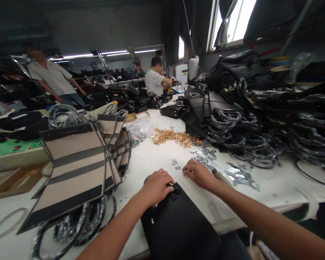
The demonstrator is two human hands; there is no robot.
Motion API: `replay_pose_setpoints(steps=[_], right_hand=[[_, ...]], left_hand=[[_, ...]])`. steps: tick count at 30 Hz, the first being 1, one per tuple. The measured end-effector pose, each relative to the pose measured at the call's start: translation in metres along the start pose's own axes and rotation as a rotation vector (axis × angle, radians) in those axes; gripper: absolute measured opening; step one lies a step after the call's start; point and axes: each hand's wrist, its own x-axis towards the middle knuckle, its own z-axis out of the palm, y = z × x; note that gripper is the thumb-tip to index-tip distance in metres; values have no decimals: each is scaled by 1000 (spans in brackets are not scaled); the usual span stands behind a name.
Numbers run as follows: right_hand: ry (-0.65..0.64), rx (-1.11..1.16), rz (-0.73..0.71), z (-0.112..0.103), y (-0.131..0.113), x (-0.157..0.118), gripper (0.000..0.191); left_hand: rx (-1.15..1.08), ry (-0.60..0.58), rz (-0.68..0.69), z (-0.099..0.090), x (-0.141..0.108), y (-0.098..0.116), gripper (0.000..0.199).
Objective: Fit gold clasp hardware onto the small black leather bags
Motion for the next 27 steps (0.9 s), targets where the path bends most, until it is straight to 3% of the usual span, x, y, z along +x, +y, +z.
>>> replay_pose_setpoints(steps=[3,8,12,15,17,19,22,27], right_hand=[[-38,14,3,7,-2,-17,23],[-55,-11,78,-10,0,-4,11],[-20,67,130,-19,-22,-22,12],[-26,288,106,2,-54,-63,23],[-8,578,19,25,-73,-89,15],[70,727,-66,48,-87,-105,8],[199,755,-44,65,-93,-106,6],[249,735,-5,65,-91,-97,6]], left_hand=[[-69,-35,-24,-1,4,-1,15],[-175,-147,-92,-1,13,-5,19],[-235,-195,-155,1,16,-14,16],[-253,-186,-160,4,18,-21,16],[-241,-176,-153,3,21,-21,16],[-203,-158,-141,-2,25,-15,18],[-134,-123,-104,-12,30,3,27],[-149,-99,-37,-20,30,38,39]])
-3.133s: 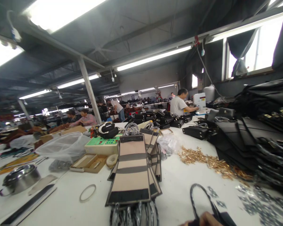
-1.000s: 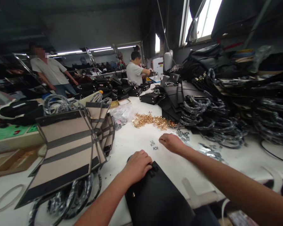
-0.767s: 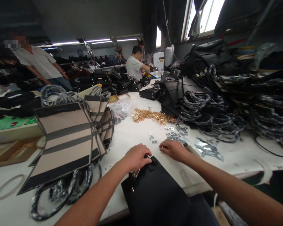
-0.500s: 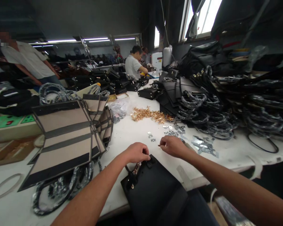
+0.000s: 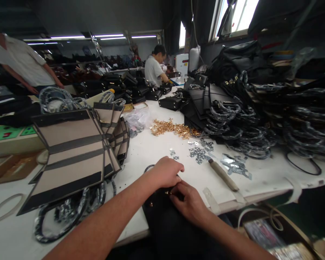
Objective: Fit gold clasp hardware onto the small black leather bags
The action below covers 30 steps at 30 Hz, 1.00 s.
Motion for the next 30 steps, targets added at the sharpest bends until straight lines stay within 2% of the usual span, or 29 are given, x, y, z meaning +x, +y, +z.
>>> replay_pose_setpoints(steps=[3,6,8,11,13,15,19,21,26,28,30], right_hand=[[-13,-34,-63,3,0,-4,8],[-3,-14,-99,7,2,-9,10],[42,41,-53,5,4,-8,10],[171,109,107,-7,9,-2,15],[224,150,200,-16,13,6,20],[203,194,257,-24,18,14,24],[147,197,282,-29,26,24,30],[153,162,215,-28,30,23,32],[156,-91,-187,-25,33,14,28],[151,-129,-255,-27,31,11,29],[162,-121,-255,-30,27,9,27]], left_hand=[[-121,11,-14,0,-5,4,45],[-242,85,-45,3,-18,-8,52],[-255,196,-108,11,-32,-19,51],[-181,308,-235,33,-53,-31,34],[-113,310,-277,49,-63,-32,23],[-63,297,-292,59,-66,-30,23],[-63,245,-349,61,-58,-25,21],[-114,202,-365,56,-55,-26,20],[-318,104,-385,51,-54,-29,26],[-385,90,-413,52,-52,-30,30],[-440,83,-426,54,-49,-31,30]])
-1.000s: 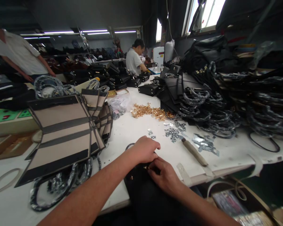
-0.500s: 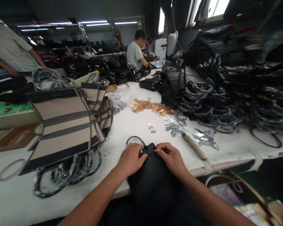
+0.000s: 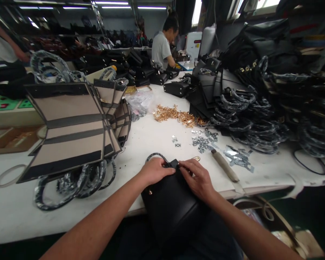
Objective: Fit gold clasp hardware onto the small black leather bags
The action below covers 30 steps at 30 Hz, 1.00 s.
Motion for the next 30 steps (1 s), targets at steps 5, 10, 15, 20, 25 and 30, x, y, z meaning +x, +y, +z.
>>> replay_pose_setpoints(steps=[5,10,15,20,25,30], right_hand=[[2,12,137,-12,-9,8,10],[-22,-36,276,-17,-9,16,7],[-36,-136,228,-18,-9,14,8],[-8,-153,117,-14,-10,9,9],[9,-72,96,-11,-10,1,19],[-14,-100,59,-12,-11,-3,23]], left_hand=[[-71,-3,-16,-1,9,1,25],[-100,3,1,-3,12,6,19],[-150,-21,36,0,12,6,17],[-165,-16,40,-1,8,7,18],[-194,-40,75,-5,5,11,19],[-220,-43,110,-5,1,14,20]])
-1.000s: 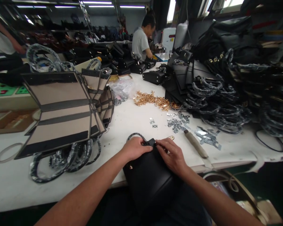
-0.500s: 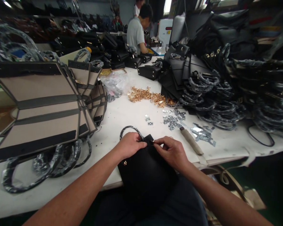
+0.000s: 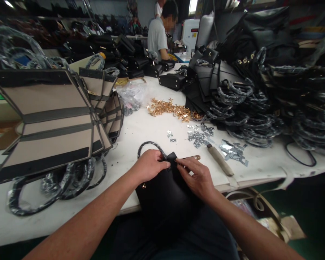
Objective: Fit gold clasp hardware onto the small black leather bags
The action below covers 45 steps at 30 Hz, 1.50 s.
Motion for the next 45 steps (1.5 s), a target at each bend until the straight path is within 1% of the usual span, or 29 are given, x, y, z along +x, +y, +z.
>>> replay_pose_setpoints(steps=[3,6,11,15,18,22,24,28,32,35,40,45], right_hand=[[10,-22,0,-1,-2,2,21],[6,-39,-30,-1,-4,3,22],[-92,-111,-47,-5,-1,4,23],[-185,-169,-38,-11,0,7,22],[-178,-145,-15,-12,-1,8,21],[-103,-25,75,-8,-1,4,18],[-99,-38,78,-5,-1,2,18],[-165,-141,-8,-2,0,3,20],[-200,-201,-47,-1,1,6,20],[-218,-227,-38,1,2,6,20],[-278,-221,-2,-1,2,9,20],[-404,-125,69,-11,-2,23,17]], left_hand=[[-18,1,16,2,-2,1,20],[-21,13,29,4,-3,3,19],[-16,46,41,8,-4,12,17],[-36,34,82,12,-7,17,22],[-47,39,93,14,-8,19,22],[-97,14,55,12,-8,18,21],[-127,-9,26,11,-5,14,21],[-165,-32,-3,12,1,3,24],[-165,3,3,15,3,-5,18],[-185,35,4,19,0,-3,14],[-236,69,-46,24,-6,5,11],[-293,57,-85,19,-6,2,12]])
